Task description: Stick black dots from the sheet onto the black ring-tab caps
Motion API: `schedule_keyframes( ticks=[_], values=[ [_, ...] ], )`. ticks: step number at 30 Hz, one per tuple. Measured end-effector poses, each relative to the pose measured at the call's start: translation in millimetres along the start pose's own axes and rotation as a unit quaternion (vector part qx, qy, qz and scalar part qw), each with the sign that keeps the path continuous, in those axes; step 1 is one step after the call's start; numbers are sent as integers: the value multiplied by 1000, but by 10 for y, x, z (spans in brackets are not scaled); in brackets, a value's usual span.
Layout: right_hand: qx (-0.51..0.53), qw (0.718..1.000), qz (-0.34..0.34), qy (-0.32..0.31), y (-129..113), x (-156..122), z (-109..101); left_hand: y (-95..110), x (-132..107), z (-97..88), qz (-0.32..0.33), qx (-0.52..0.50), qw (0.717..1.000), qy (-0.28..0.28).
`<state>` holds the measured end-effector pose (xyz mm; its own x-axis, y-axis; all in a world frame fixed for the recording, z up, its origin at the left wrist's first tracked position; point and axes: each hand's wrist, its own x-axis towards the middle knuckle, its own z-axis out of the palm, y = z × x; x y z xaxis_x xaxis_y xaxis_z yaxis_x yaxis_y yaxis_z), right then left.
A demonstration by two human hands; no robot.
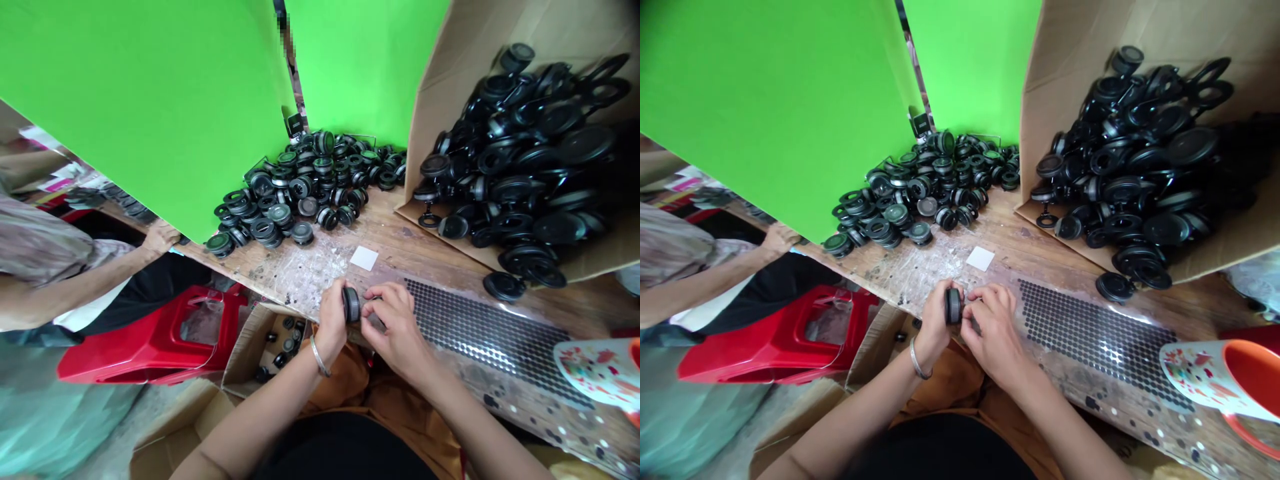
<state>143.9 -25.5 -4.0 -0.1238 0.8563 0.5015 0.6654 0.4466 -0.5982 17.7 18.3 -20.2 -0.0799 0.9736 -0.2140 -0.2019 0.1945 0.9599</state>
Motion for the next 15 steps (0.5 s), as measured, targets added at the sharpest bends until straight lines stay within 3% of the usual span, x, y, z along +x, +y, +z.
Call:
schedule_keyframes(
  ticks=[4, 8, 12, 15],
  values=[
    [-68, 994, -83, 32, -38, -152, 22, -3, -5, 12, -41, -78, 996, 24],
    [-131, 981, -144, 1, -100, -314, 47, 44, 29, 0, -58, -104, 993, 12],
    [-100, 992, -81, 7, 76, -261, -61, 117, 57, -36, -76, -50, 996, -23],
    [-105, 991, 60, 51, 484, -72, -215, 142, 73, -56, -111, -49, 993, -15]
  ],
)
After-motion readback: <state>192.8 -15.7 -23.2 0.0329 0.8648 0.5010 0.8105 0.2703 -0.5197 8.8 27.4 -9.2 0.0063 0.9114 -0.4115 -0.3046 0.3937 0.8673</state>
